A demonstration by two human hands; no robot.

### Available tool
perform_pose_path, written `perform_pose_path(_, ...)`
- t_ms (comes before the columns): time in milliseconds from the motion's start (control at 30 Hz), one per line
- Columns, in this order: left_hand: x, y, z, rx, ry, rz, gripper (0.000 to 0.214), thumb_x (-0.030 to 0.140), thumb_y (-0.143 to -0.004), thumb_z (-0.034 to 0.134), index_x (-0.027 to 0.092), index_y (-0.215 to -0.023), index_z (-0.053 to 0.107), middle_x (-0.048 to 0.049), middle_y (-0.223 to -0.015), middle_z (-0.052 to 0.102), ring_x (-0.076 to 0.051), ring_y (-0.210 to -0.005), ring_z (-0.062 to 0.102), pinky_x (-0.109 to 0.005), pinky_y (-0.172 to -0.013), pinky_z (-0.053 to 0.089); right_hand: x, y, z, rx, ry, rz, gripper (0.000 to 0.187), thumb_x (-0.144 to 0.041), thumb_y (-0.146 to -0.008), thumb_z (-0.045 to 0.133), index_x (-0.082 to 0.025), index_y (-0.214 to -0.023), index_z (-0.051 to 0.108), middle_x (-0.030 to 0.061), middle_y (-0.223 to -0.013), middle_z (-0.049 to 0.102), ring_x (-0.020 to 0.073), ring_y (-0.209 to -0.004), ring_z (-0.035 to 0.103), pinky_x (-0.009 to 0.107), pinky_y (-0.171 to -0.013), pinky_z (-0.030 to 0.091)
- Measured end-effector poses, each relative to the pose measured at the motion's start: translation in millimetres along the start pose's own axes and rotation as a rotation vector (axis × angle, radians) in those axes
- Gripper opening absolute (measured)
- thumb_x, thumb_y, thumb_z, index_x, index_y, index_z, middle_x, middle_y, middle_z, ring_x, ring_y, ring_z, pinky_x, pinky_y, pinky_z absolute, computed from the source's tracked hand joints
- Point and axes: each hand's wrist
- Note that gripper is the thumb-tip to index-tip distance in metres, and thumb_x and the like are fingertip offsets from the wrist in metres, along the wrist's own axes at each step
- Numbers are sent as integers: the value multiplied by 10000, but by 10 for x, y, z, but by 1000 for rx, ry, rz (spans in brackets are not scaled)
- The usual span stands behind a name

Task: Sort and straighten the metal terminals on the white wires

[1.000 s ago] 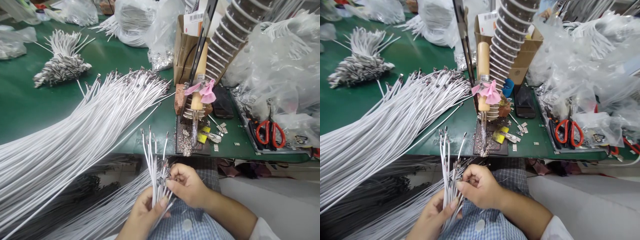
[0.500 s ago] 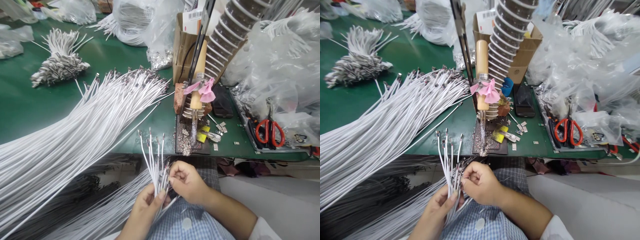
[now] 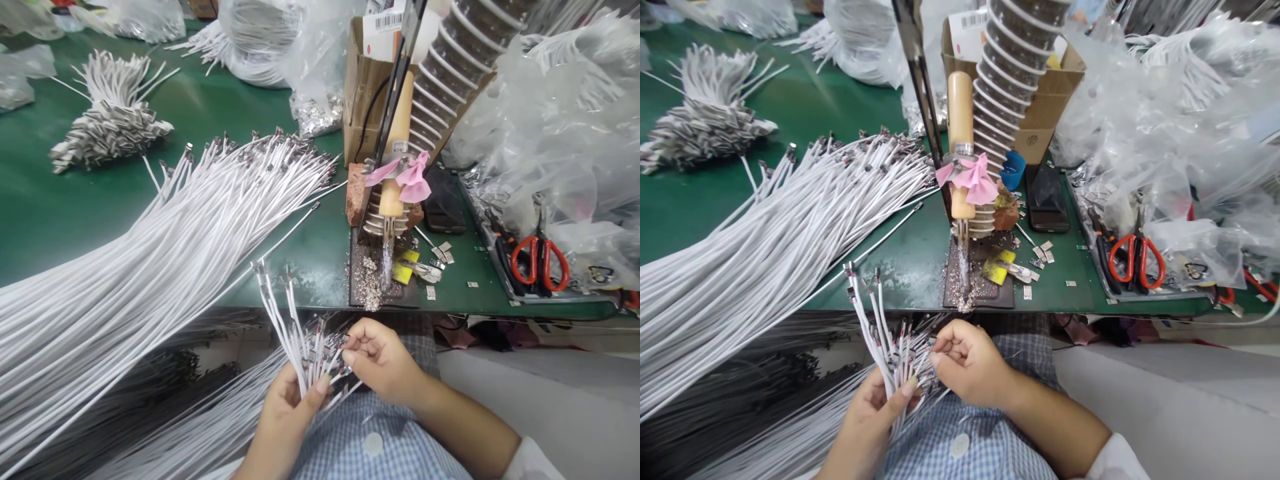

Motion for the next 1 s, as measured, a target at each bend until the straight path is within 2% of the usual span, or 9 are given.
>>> perform_pose_path(133, 12, 2, 7, -23, -12, 17, 201, 303, -638, 758, 205, -790, 671, 8, -655, 637, -141, -589, 550, -211, -547, 460, 15, 26, -36, 13, 14, -21, 123, -245, -797, 575, -170, -848, 491, -16, -689, 490, 71, -531, 391, 190, -470, 317)
perform_pose_path(300, 26, 3, 21, -38, -26, -27, 239, 318, -628, 761, 207, -821, 675, -1, -687, 653, -148, -610, 569, -212, -548, 481, 53, 38, -67, 39, 71, -98, 195, -232, -811, 550, -182, -997, 518, -7, -708, 508, 79, -535, 424, 197, -475, 350)
perform_pose_path(533, -8, 12, 4, -43, -23, -40, 269, 324, -620, 764, 186, -834, 676, -25, -719, 670, -155, -621, 586, -224, -557, 502, 54, 22, -81, 71, 100, -186, 208, -208, -831, 520, -192, -1036, 556, 7, -721, 538, 92, -558, 473, 205, -492, 374)
perform_pose_path(600, -18, 2, 11, -73, -9, -47, 269, 315, -633, 756, 190, -856, 675, -33, -762, 684, -170, -666, 595, -241, -586, 511, 27, 13, -75, 70, 111, -200, 159, -205, -830, 522, -184, -978, 576, 6, -710, 536, 94, -555, 468, 208, -494, 372)
perform_pose_path(667, -27, -11, 19, -106, 1, -33, 261, 308, -655, 741, 191, -878, 674, -33, -783, 685, -181, -714, 601, -257, -637, 512, 4, 1, -69, 64, 138, -225, 71, -206, -824, 532, -168, -843, 589, 4, -685, 519, 94, -551, 452, 213, -497, 362)
perform_pose_path(733, -31, -20, 21, -134, -10, -4, 227, 302, -683, 720, 187, -874, 673, -24, -751, 678, -171, -705, 598, -251, -656, 500, 3, -10, -67, 55, 164, -233, 88, -215, -808, 562, -158, -741, 568, -4, -666, 489, 88, -542, 425, 212, -489, 342)
perform_pose_path(867, -28, -18, 8, -170, -74, 20, 167, 307, -716, 691, 168, -805, 666, -13, -620, 652, -140, -593, 574, -221, -595, 470, 66, -20, -64, 20, 143, -118, 125, -252, -775, 620, -164, -809, 538, -28, -648, 454, 70, -496, 363, 192, -446, 295)
perform_pose_path(1000, -37, -12, -11, -167, -55, -65, 218, 332, -720, 683, 165, -856, 652, -40, -659, 681, -164, -610, 604, -257, -603, 485, 106, -16, -50, 15, 124, -83, 104, -249, -820, 557, -160, -786, 515, -26, -642, 456, 72, -506, 386, 197, -478, 334)
Point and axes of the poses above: each hand's wrist, its own y-axis away from the middle knuckle, its own z-axis out of the palm, x = y × z
